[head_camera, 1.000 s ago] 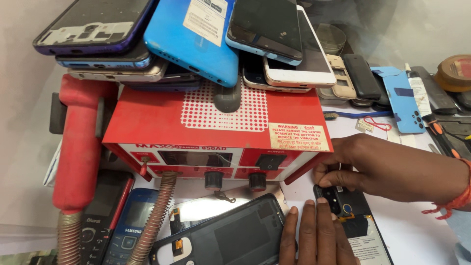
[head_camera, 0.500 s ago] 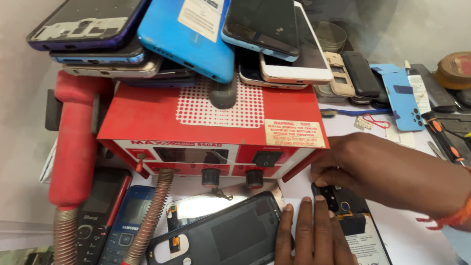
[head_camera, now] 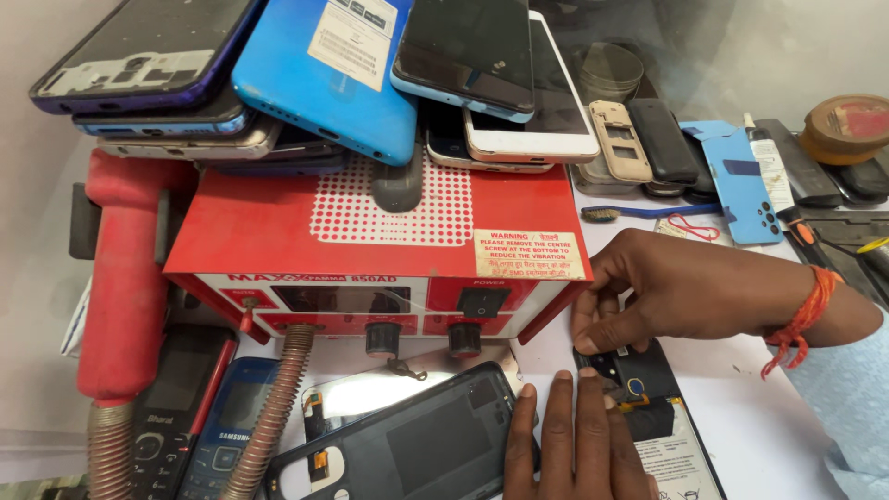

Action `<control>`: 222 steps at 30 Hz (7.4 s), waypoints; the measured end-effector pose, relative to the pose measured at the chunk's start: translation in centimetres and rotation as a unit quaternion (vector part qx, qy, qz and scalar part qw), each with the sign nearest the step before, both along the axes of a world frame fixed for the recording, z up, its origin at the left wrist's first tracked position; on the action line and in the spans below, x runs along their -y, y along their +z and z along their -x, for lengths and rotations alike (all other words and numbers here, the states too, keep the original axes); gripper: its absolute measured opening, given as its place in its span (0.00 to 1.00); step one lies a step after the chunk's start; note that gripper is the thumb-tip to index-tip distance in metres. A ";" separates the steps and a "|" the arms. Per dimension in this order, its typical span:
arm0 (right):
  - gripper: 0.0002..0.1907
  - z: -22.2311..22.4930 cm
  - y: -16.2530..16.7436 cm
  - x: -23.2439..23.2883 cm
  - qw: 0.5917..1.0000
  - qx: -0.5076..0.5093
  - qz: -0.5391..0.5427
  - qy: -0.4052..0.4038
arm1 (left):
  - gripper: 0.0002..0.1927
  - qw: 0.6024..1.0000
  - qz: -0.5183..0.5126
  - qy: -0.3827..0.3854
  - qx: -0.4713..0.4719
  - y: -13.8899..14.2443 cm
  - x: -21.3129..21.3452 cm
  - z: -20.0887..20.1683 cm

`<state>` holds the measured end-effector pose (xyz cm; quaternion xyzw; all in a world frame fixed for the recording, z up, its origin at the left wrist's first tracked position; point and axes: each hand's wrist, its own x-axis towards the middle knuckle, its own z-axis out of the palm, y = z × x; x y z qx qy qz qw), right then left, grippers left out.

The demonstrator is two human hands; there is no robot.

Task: The person reassembles a smartphone by placing a black internal cover over the camera module and then securing it with screws. They use a purple screwdriver to tighten multiple screws around the cover and along the phone's edge.

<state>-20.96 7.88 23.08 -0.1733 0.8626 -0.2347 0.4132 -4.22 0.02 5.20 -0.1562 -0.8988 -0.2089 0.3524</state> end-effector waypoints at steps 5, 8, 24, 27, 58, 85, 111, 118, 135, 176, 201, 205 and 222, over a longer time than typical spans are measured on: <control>0.11 0.1 0.0 0.0 1.000 -0.006 -0.027 -0.009 | 0.24 1.000 -0.002 -0.010 0.012 -0.1 0.0 0.1; 0.11 0.1 0.0 -0.3 0.998 -0.023 -0.052 -0.008 | 0.23 1.000 -0.001 -0.012 0.019 -0.2 -0.1 0.1; 0.12 0.8 -0.6 -0.9 0.999 -0.020 -0.026 0.020 | 0.24 0.999 -0.005 -0.010 0.036 0.2 -0.2 -0.1; 0.12 0.9 -0.7 -1.0 1.000 -0.016 -0.020 0.017 | 0.24 0.999 -0.004 -0.011 0.033 0.2 -0.1 0.0; 0.10 0.6 -0.7 -1.4 0.999 -0.020 -0.034 0.006 | 0.23 1.000 -0.002 -0.016 0.019 -0.2 -0.2 0.1; 0.12 1.3 -1.1 -1.3 1.000 -0.021 0.011 -0.001 | 0.20 1.000 -0.004 0.011 -0.004 -0.4 -0.4 0.3; 0.14 1.1 -0.6 -1.7 0.999 0.042 0.025 -0.005 | 0.27 0.998 0.018 -0.047 0.047 -0.8 0.2 0.3; 0.12 0.9 -0.7 -1.3 0.999 0.033 0.031 -0.024 | 0.28 0.998 0.023 -0.051 0.038 -0.8 0.4 0.2; 0.11 1.5 -0.9 -1.8 0.997 0.053 0.047 -0.012 | 0.28 0.997 0.028 -0.046 0.047 -1.0 0.4 0.2; 0.10 1.1 -1.2 -1.9 0.997 0.038 0.063 -0.019 | 0.28 0.998 0.037 -0.048 0.030 -1.0 0.6 0.3; 0.19 -1.0 -1.9 -6.1 0.843 -0.513 0.114 0.116 | 0.30 0.994 0.039 -0.047 0.089 2.7 2.8 -0.1; 0.15 -1.0 -2.4 -5.5 0.860 -0.499 0.056 0.087 | 0.30 0.994 0.030 -0.041 0.097 3.3 2.8 0.0; 0.16 -2.2 -0.4 -5.4 0.881 -0.272 0.362 -0.135 | 0.29 0.988 0.009 -0.051 0.145 5.1 2.9 -0.6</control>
